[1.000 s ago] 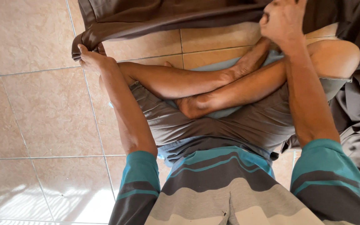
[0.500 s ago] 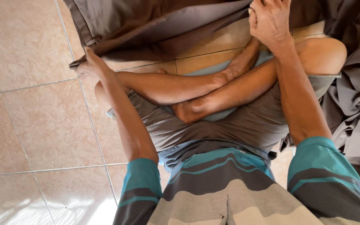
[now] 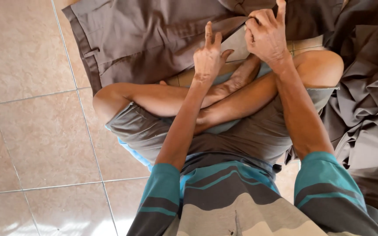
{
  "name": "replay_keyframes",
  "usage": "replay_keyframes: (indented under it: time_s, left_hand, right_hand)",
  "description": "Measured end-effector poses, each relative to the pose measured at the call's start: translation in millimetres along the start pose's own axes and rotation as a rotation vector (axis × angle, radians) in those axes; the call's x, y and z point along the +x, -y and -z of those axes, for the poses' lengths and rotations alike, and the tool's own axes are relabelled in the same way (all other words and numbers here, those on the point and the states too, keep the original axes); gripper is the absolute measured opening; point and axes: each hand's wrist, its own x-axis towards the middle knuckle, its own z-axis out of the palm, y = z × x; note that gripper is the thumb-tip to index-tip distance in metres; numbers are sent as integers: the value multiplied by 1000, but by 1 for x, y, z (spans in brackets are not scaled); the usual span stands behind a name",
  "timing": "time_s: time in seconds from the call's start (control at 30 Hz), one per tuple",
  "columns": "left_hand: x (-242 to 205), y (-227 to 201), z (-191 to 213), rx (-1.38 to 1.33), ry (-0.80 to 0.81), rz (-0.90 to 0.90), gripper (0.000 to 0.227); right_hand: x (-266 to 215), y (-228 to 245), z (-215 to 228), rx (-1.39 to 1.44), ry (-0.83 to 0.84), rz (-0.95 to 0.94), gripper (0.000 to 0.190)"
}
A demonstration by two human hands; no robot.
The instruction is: Folding brown trousers and stacking them on the floor.
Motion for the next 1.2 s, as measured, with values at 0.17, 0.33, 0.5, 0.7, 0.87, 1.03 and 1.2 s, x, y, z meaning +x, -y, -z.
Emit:
replay_keyframes:
  time_s: [0.17,0.33,0.5,0.7,0.87,1.03,1.2]
  left_hand:
    - [29,8,23,227,-194,-26,17]
    - [57,43,116,6,-337,-35,61]
    - [59,116,170,-115,-460,157,34]
    - [66,168,234,-181,-630,420,31]
    - [75,259,217,-161,-478,466,34]
    - [96,234,277,-366,-682,252,34]
    - [18,233,271,-316,-625,333,33]
  right_hand:
    - [23,12,7,56,-76,-13,14]
    - [25,16,-10,-84,54,-56,9]
    - [16,13,-37,-20,141,-123,44]
    - [-6,49,-67,75,455,-84,39]
    - [37,7,-38,130,207,-113,30]
    - [104,-30,37,-131,-104,-60,56]
    - [82,3,43,-145,-110,-35,28]
